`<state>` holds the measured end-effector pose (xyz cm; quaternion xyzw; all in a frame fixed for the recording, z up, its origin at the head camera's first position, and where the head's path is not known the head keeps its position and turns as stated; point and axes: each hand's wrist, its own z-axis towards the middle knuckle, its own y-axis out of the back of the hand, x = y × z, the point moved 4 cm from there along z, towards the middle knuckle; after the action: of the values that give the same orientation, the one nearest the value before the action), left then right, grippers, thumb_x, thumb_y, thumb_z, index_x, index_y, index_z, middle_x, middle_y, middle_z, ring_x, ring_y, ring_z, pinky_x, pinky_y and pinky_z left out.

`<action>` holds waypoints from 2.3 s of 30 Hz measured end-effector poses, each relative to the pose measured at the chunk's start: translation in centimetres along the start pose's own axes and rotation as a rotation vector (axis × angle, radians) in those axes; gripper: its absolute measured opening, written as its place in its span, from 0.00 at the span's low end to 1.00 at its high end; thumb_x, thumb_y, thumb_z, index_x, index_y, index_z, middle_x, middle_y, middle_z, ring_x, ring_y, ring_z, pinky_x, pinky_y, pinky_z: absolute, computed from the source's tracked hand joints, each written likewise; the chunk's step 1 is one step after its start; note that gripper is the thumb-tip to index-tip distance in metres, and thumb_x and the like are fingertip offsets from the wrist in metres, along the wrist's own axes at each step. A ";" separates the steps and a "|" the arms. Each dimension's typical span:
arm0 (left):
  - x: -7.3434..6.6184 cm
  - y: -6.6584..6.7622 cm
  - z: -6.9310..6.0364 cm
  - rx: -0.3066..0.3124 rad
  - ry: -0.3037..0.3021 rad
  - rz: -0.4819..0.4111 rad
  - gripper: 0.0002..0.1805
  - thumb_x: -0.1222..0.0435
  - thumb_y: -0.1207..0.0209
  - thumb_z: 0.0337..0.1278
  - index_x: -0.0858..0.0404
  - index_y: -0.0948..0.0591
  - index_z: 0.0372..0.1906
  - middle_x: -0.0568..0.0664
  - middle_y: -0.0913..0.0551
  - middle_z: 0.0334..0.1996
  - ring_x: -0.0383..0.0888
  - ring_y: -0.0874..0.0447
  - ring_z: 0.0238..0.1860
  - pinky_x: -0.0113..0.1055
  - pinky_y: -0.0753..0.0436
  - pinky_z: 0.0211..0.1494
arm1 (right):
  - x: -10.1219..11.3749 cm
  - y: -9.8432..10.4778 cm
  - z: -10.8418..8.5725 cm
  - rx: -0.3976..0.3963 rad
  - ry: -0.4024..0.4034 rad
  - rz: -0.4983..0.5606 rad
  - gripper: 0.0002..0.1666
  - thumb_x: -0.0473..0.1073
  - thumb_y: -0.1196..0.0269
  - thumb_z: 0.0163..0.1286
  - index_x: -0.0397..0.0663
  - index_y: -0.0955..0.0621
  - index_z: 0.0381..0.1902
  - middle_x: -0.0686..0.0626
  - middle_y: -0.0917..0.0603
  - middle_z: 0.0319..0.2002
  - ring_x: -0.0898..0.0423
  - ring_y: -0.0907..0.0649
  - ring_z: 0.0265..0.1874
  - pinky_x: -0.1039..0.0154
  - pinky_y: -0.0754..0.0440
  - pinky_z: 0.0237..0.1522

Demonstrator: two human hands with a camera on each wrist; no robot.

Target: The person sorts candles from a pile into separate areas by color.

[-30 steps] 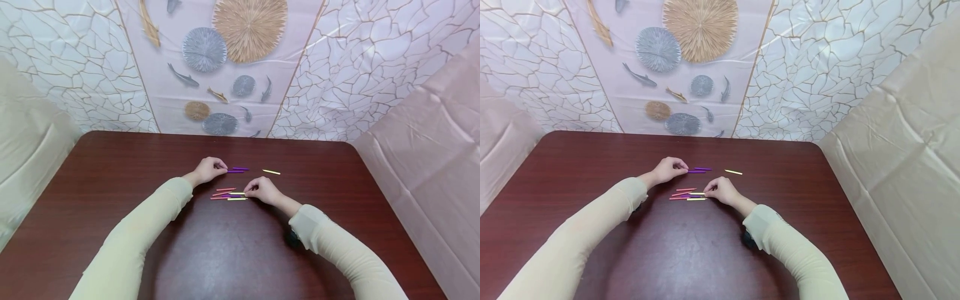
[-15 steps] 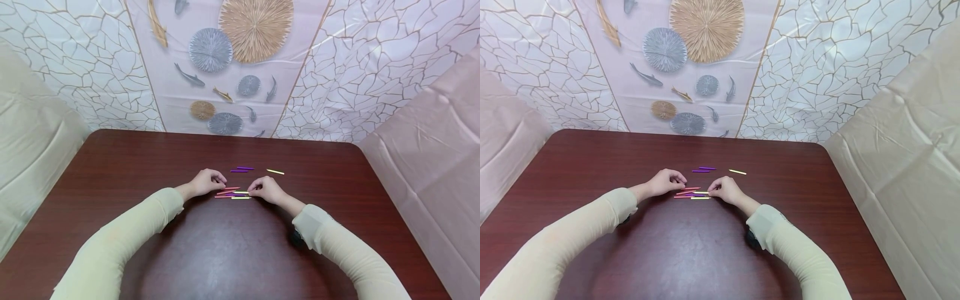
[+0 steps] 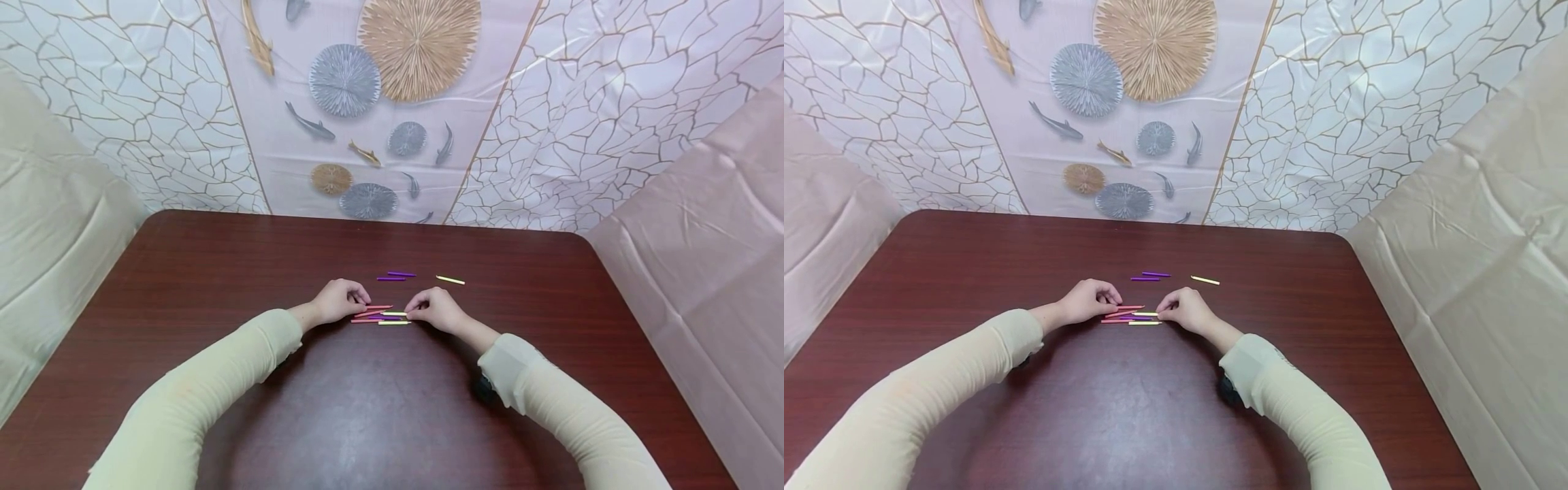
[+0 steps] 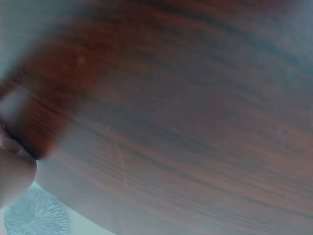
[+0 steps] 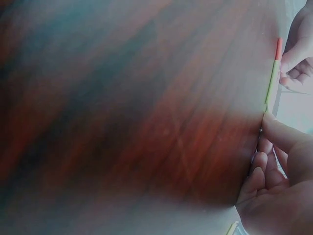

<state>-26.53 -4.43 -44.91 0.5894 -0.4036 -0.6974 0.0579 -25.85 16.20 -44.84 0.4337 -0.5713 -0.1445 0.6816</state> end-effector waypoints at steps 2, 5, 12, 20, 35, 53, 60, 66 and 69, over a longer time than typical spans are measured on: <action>0.2 -0.1 0.0 -0.002 -0.003 0.003 0.05 0.71 0.38 0.49 0.67 0.17 0.33 0.53 0.15 0.28 0.34 0.25 0.25 0.27 0.26 0.34 | -0.1 0.0 0.0 -0.001 0.000 -0.001 0.04 0.37 0.31 0.54 0.42 0.14 0.28 0.47 0.13 0.27 0.66 0.25 0.24 0.72 0.28 0.31; 0.4 -0.2 0.2 -0.003 -0.004 0.003 0.04 0.71 0.38 0.49 0.66 0.17 0.33 0.52 0.15 0.27 0.33 0.26 0.25 0.27 0.26 0.33 | -0.1 0.0 0.0 0.000 -0.003 -0.003 0.04 0.37 0.31 0.54 0.42 0.14 0.28 0.47 0.13 0.27 0.66 0.25 0.25 0.72 0.28 0.31; 0.3 -0.1 0.2 -0.004 -0.009 0.008 0.04 0.71 0.38 0.49 0.66 0.17 0.33 0.52 0.15 0.27 0.33 0.25 0.25 0.27 0.26 0.34 | 0.1 0.2 -0.1 -0.004 -0.004 0.005 0.03 0.36 0.32 0.54 0.42 0.14 0.28 0.47 0.13 0.27 0.65 0.25 0.25 0.72 0.28 0.31; 0.5 -0.2 0.2 -0.001 0.001 0.008 0.04 0.71 0.37 0.50 0.66 0.17 0.33 0.52 0.15 0.27 0.33 0.25 0.24 0.27 0.26 0.34 | -0.5 0.5 0.0 0.010 -0.011 0.006 0.04 0.38 0.32 0.56 0.43 0.14 0.28 0.48 0.13 0.28 0.65 0.23 0.28 0.71 0.27 0.35; 0.6 -0.2 0.3 -0.001 -0.005 0.022 0.05 0.70 0.37 0.49 0.65 0.17 0.33 0.52 0.15 0.28 0.35 0.23 0.27 0.27 0.25 0.36 | -4.0 4.9 -0.5 -0.107 -0.126 0.002 0.05 0.38 0.32 0.56 0.41 0.14 0.29 0.44 0.13 0.30 0.61 0.22 0.29 0.66 0.26 0.37; 0.5 -0.3 0.3 0.004 0.006 0.023 0.05 0.69 0.37 0.50 0.65 0.17 0.33 0.51 0.15 0.28 0.34 0.24 0.27 0.27 0.25 0.36 | -8.0 8.0 -1.0 -0.198 -0.251 -0.093 0.07 0.38 0.33 0.57 0.38 0.14 0.32 0.41 0.13 0.34 0.47 0.20 0.40 0.57 0.26 0.46; 0.6 -0.3 0.5 0.005 0.012 0.019 0.04 0.69 0.37 0.51 0.64 0.17 0.34 0.50 0.15 0.27 0.33 0.25 0.27 0.28 0.25 0.37 | -8.8 8.3 -1.1 -0.195 -0.283 -0.105 0.08 0.39 0.33 0.58 0.39 0.14 0.32 0.41 0.13 0.34 0.47 0.20 0.40 0.56 0.26 0.46; 0.7 -0.3 0.6 0.009 0.015 0.017 0.05 0.69 0.37 0.51 0.64 0.17 0.34 0.50 0.15 0.27 0.33 0.24 0.27 0.28 0.25 0.38 | -9.0 8.1 -1.0 -0.198 -0.295 -0.116 0.08 0.40 0.33 0.58 0.40 0.14 0.32 0.45 0.13 0.30 0.50 0.20 0.36 0.60 0.26 0.44; 0.7 -0.3 0.6 0.009 0.023 0.017 0.05 0.69 0.37 0.51 0.64 0.17 0.34 0.50 0.15 0.28 0.34 0.24 0.28 0.28 0.25 0.37 | -9.0 8.1 -0.9 -0.197 -0.300 -0.113 0.07 0.40 0.33 0.58 0.40 0.15 0.31 0.46 0.14 0.29 0.51 0.20 0.35 0.61 0.27 0.42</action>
<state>-27.13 -4.33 -45.71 0.5943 -0.4111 -0.6881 0.0656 -30.20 27.51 -44.59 0.3699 -0.6244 -0.3007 0.6188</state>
